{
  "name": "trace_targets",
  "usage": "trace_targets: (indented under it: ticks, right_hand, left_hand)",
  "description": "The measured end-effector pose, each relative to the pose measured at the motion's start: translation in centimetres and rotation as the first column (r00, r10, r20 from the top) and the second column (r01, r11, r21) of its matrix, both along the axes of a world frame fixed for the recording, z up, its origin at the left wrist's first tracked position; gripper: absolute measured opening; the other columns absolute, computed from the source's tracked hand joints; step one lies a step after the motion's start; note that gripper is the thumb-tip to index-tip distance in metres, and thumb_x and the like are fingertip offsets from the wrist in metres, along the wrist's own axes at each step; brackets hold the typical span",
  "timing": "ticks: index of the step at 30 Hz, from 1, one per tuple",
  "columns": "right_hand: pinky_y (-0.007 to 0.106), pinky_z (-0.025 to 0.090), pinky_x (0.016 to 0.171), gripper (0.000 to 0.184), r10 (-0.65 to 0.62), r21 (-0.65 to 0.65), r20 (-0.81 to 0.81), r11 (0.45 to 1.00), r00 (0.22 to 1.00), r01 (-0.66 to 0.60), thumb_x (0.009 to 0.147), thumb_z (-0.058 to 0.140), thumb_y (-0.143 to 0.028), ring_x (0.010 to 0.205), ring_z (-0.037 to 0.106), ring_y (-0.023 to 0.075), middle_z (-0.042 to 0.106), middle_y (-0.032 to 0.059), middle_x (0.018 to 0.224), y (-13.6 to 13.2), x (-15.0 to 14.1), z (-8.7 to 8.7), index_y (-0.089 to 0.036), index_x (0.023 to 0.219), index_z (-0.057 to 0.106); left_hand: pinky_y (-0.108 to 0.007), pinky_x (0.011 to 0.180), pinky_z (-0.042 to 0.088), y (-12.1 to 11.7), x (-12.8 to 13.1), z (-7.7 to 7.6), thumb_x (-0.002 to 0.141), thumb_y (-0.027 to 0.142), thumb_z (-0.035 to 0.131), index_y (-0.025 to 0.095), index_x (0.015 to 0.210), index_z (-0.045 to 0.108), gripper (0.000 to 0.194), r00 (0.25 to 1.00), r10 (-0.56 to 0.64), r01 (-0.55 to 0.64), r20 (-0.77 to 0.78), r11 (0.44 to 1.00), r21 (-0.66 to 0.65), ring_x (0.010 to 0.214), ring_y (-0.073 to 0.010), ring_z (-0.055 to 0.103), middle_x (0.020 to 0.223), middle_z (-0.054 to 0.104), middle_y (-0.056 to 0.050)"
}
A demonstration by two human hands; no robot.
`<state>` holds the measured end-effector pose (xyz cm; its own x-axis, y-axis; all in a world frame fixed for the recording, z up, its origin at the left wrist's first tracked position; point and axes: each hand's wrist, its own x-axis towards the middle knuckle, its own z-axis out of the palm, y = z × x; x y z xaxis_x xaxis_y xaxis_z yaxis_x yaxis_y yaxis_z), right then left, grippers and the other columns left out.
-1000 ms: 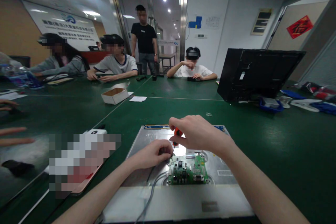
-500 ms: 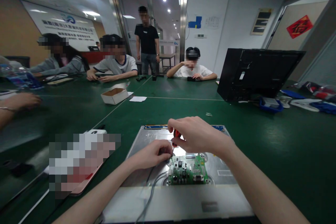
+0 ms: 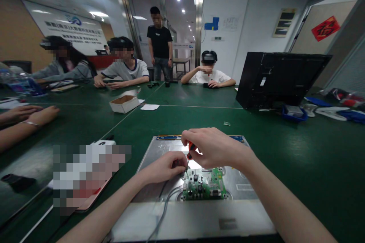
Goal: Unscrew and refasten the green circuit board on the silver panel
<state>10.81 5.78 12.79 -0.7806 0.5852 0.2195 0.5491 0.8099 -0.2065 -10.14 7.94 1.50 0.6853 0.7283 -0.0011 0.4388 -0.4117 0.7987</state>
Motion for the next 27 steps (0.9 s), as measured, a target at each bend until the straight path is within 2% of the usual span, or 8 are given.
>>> trace_targets:
  ticks: [8,15,19,22,27]
  right_hand:
    - [0.026,0.026,0.054,0.014,-0.098,0.044,0.043,0.994,0.994,0.096,0.088,0.054,-0.028,0.071,0.057,0.0157,0.068,0.0024,0.087,0.51,-0.24,-0.09,-0.02,0.099,0.054]
    - [0.026,0.031,0.055,0.021,0.0,-0.013,0.01,1.0,1.0,0.0,0.082,0.055,-0.022,0.074,0.055,0.0141,0.064,0.0037,0.098,0.0,0.11,0.16,-0.019,0.104,0.052]
    - [0.026,0.031,0.055,0.022,0.0,-0.009,0.01,1.0,1.0,0.0,0.081,0.053,-0.018,0.071,0.053,0.0131,0.064,0.0034,0.096,0.0,0.13,0.1,-0.019,0.103,0.051]
    - [0.026,0.028,0.053,0.018,-0.032,0.022,0.007,0.999,0.999,0.031,0.084,0.051,-0.019,0.069,0.053,0.0131,0.065,0.003,0.093,0.25,-0.06,-0.04,-0.019,0.101,0.051]
    - [0.028,0.024,0.051,0.015,-0.131,0.086,0.052,0.988,0.99,0.127,0.088,0.053,-0.031,0.065,0.054,0.0148,0.068,0.0023,0.081,0.43,-0.29,-0.11,-0.019,0.096,0.053]
  left_hand:
    - [-0.025,0.059,0.038,-0.11,-0.01,0.06,0.08,0.024,0.056,0.017,0.082,0.059,0.008,0.997,0.04,-0.039,-0.059,0.999,0.019,0.064,-0.0149,0.05,0.071,0.057,0.001]
    - [-0.025,0.059,0.038,-0.1,0.05,0.07,0.078,0.022,0.056,0.017,0.08,0.058,0.007,1.0,0.024,-0.024,-0.015,1.0,0.013,0.063,-0.0144,0.048,0.07,0.055,0.002]
    - [-0.025,0.06,0.038,-0.21,0.16,0.35,0.078,0.023,0.055,0.017,0.08,0.058,0.007,1.0,0.014,-0.014,-0.005,1.0,-0.003,0.063,-0.0148,0.049,0.069,0.055,0.002]
    - [-0.025,0.061,0.038,-0.27,0.2,0.48,0.079,0.024,0.056,0.017,0.08,0.058,0.008,0.999,0.023,-0.023,-0.032,1.0,0.003,0.065,-0.0154,0.049,0.071,0.056,0.001]
    - [-0.026,0.062,0.04,-0.22,0.07,0.32,0.08,0.023,0.055,0.017,0.081,0.059,0.008,0.998,0.025,-0.024,-0.063,1.0,0.007,0.067,-0.0161,0.051,0.072,0.058,0.0]
